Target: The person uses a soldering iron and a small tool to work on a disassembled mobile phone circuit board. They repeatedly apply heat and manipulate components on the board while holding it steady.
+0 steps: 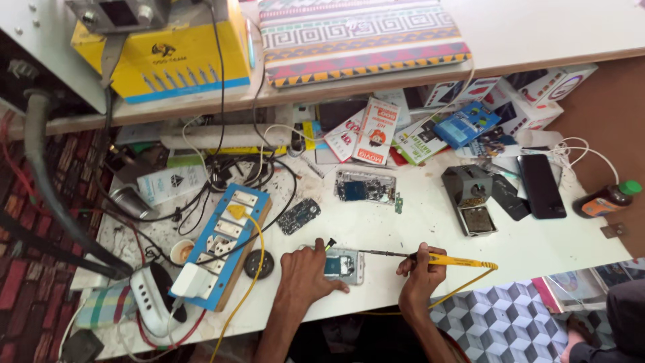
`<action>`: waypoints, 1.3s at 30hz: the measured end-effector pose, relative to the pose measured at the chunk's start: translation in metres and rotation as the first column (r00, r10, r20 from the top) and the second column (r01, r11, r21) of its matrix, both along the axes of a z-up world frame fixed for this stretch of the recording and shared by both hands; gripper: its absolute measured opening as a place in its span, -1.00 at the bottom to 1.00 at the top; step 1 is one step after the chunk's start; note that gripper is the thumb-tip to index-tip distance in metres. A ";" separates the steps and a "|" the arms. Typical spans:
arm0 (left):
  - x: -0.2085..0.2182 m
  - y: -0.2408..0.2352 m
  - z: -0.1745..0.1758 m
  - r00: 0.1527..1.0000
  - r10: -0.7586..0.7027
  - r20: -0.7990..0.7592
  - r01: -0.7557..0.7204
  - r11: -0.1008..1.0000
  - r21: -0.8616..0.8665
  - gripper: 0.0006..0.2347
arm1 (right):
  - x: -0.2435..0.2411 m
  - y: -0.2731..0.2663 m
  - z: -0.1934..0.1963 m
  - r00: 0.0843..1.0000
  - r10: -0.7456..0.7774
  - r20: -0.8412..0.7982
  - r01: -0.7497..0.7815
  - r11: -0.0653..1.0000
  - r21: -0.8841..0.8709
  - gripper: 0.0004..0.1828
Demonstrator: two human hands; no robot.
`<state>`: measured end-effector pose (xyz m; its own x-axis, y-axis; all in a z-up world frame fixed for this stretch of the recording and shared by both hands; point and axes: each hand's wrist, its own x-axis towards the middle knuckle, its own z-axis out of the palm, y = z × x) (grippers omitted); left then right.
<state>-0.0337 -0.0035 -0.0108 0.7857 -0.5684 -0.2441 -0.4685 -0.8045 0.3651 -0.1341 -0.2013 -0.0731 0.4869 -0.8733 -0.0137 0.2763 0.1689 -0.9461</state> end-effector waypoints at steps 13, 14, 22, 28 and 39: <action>-0.008 0.003 -0.012 0.990 0.127 -0.063 -0.135 0.981 -0.137 -0.30 | 0.004 -0.004 -0.005 0.998 0.051 0.023 -0.052 0.997 0.049 -0.75; -0.010 0.004 -0.012 0.989 0.145 -0.040 -0.150 0.975 -0.161 -0.32 | 0.005 -0.002 -0.005 0.998 0.062 0.030 -0.063 0.997 0.047 -0.75; -0.017 -0.003 -0.011 0.973 0.230 0.016 -0.220 0.949 -0.224 -0.36 | 0.005 0.002 -0.007 0.997 0.071 0.013 -0.072 0.997 0.023 -0.75; -0.010 0.003 -0.009 0.977 0.211 0.024 -0.201 0.957 -0.208 -0.52 | 0.005 0.003 -0.008 0.995 0.098 0.000 -0.098 0.995 0.023 -0.74; -0.010 0.007 -0.007 0.984 0.175 0.034 -0.158 0.945 -0.287 -0.62 | 0.004 0.009 -0.006 0.992 0.126 -0.004 -0.126 0.992 0.030 -0.74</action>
